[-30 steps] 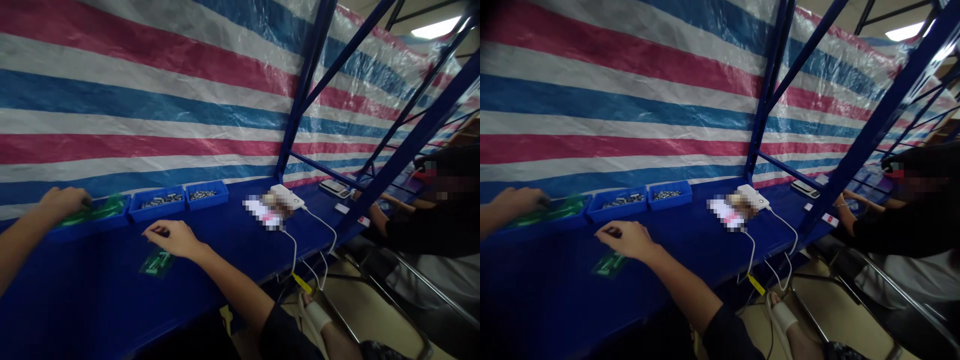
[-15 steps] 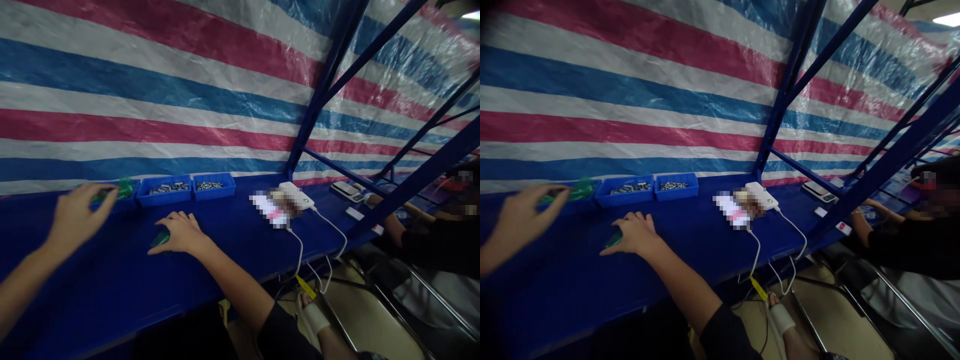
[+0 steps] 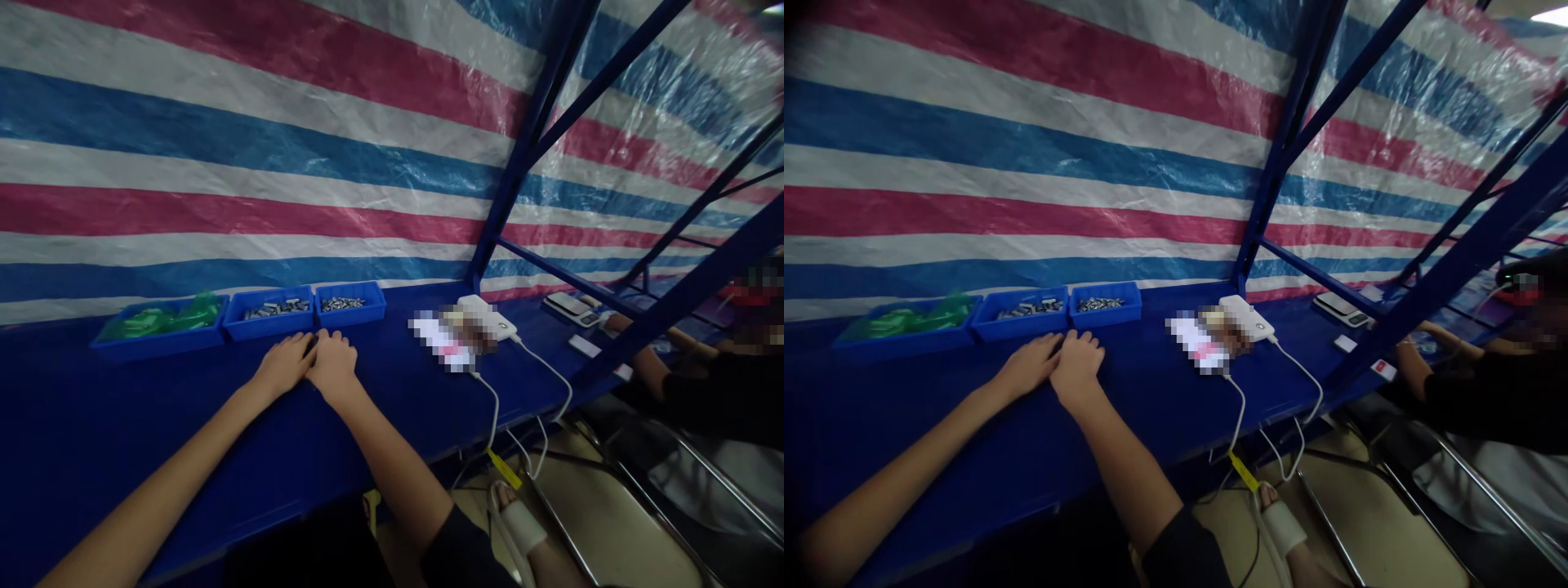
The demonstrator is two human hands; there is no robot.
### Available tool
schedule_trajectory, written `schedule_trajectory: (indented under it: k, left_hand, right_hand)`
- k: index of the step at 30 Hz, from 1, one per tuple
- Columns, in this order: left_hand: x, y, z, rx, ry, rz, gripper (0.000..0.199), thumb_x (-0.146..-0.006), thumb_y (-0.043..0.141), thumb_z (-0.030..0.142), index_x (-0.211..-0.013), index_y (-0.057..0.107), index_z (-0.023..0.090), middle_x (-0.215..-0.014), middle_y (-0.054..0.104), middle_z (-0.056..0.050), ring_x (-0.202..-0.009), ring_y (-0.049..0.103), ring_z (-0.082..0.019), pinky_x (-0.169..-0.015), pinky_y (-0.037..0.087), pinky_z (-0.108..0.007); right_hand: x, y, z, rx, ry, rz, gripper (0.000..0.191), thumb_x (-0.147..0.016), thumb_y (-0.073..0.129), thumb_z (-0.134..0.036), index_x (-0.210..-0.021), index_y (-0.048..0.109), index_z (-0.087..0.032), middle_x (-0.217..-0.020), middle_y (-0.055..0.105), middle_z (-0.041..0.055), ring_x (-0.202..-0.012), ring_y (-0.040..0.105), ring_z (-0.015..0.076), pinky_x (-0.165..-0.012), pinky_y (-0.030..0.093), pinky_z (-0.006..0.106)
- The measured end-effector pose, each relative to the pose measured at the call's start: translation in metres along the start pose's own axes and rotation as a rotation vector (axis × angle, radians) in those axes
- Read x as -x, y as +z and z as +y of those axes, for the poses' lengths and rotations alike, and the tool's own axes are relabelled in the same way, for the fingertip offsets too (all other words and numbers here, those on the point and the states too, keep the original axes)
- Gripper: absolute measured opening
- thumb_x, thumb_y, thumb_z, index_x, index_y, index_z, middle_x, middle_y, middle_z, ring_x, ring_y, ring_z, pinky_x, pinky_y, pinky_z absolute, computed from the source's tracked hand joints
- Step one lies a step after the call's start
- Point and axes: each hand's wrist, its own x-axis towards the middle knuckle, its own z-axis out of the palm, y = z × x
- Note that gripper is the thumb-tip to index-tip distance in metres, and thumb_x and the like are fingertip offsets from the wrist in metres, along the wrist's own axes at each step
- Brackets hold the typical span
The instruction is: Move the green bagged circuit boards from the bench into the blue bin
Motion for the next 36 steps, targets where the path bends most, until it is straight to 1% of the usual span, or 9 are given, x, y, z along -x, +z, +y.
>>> schedule_trajectory:
  k: [3,6,9,17,20,25,29,33,36]
  left_hand:
    - [0.002,0.003,-0.013,0.164,0.019,0.057,0.053,-0.084,0.025,0.050,-0.110,0.058,0.018,-0.117,0.060,-0.012,-0.112,0.052,-0.030,-0.091,0.041,-0.042]
    - [0.000,-0.002,-0.020,0.424,0.054,0.104,0.051,-0.079,0.032,0.058,-0.087,0.063,0.019,-0.092,0.068,-0.007,-0.091,0.061,-0.026,-0.077,0.046,-0.033]
    - [-0.001,-0.012,-0.019,0.619,0.037,0.258,0.045,-0.076,0.041,0.059,-0.069,0.059,0.018,-0.068,0.063,-0.002,-0.069,0.058,-0.019,-0.062,0.044,-0.026]
    - [0.001,-0.015,-0.013,0.886,-0.143,0.571,0.034,-0.071,0.058,0.050,-0.064,0.061,0.017,-0.061,0.057,0.002,-0.059,0.051,-0.012,-0.057,0.039,-0.023]
    - [-0.001,-0.010,-0.011,0.968,-0.128,0.607,0.034,-0.074,0.055,0.051,-0.069,0.060,0.018,-0.065,0.057,0.001,-0.062,0.051,-0.013,-0.059,0.040,-0.024]
    - [-0.001,-0.007,-0.005,0.960,-0.036,0.539,0.032,-0.075,0.054,0.049,-0.069,0.057,0.018,-0.061,0.051,0.002,-0.060,0.050,-0.012,-0.060,0.040,-0.025]
    - [0.001,-0.012,0.002,1.054,-0.037,0.565,0.032,-0.068,0.061,0.048,-0.081,0.060,0.019,-0.073,0.058,0.000,-0.065,0.053,-0.014,-0.063,0.044,-0.026]
    - [0.002,-0.016,0.001,1.101,-0.097,0.659,0.028,-0.067,0.064,0.045,-0.078,0.060,0.019,-0.071,0.058,0.001,-0.063,0.052,-0.013,-0.061,0.043,-0.026]
    - [0.001,-0.015,-0.004,1.073,-0.095,0.753,0.023,-0.071,0.062,0.042,-0.077,0.059,0.019,-0.070,0.057,0.001,-0.064,0.052,-0.013,-0.062,0.043,-0.025]
  right_hand:
    - [0.002,-0.003,-0.003,-0.034,-0.065,0.020,0.057,-0.069,0.065,-0.015,-0.120,0.042,-0.021,-0.116,0.054,0.0108,-0.099,0.060,0.0242,-0.081,0.047,0.037]
    - [0.005,-0.008,-0.005,-0.104,-0.152,0.099,0.058,-0.073,0.059,-0.010,-0.125,0.038,-0.026,-0.117,0.054,0.0073,-0.095,0.061,0.0220,-0.079,0.049,0.036]
    - [0.006,-0.012,-0.006,-0.245,-0.215,0.201,0.058,-0.075,0.060,-0.014,-0.126,0.036,-0.029,-0.120,0.054,0.0041,-0.102,0.059,0.0222,-0.082,0.050,0.037]
    - [-0.001,-0.006,-0.005,-0.555,-0.218,0.292,0.052,-0.073,0.065,-0.023,-0.121,0.046,-0.030,-0.106,0.062,0.0014,-0.099,0.059,0.0208,-0.084,0.049,0.037]
    - [-0.005,-0.003,-0.004,-0.665,-0.230,0.341,0.044,-0.072,0.065,-0.020,-0.113,0.053,-0.030,-0.102,0.064,-0.0007,-0.094,0.061,0.0182,-0.085,0.049,0.036]
    - [-0.014,0.001,0.000,-0.905,-0.245,0.445,0.030,-0.076,0.058,-0.018,-0.104,0.059,-0.029,-0.102,0.065,-0.0013,-0.093,0.061,0.0158,-0.087,0.049,0.034]
    - [-0.024,0.004,0.003,-1.180,-0.158,0.397,0.029,-0.071,0.063,-0.026,-0.100,0.060,-0.023,-0.093,0.066,0.0021,-0.082,0.064,0.0153,-0.077,0.053,0.030]
    - [-0.032,0.011,0.004,-1.353,-0.020,0.250,0.035,-0.067,0.068,-0.031,-0.097,0.059,-0.016,-0.083,0.066,0.0044,-0.069,0.064,0.0150,-0.068,0.054,0.030]
    - [-0.033,0.015,0.004,-1.340,-0.077,0.150,0.033,-0.066,0.069,-0.024,-0.096,0.061,-0.014,-0.075,0.066,0.0031,-0.068,0.063,0.0150,-0.071,0.053,0.031]
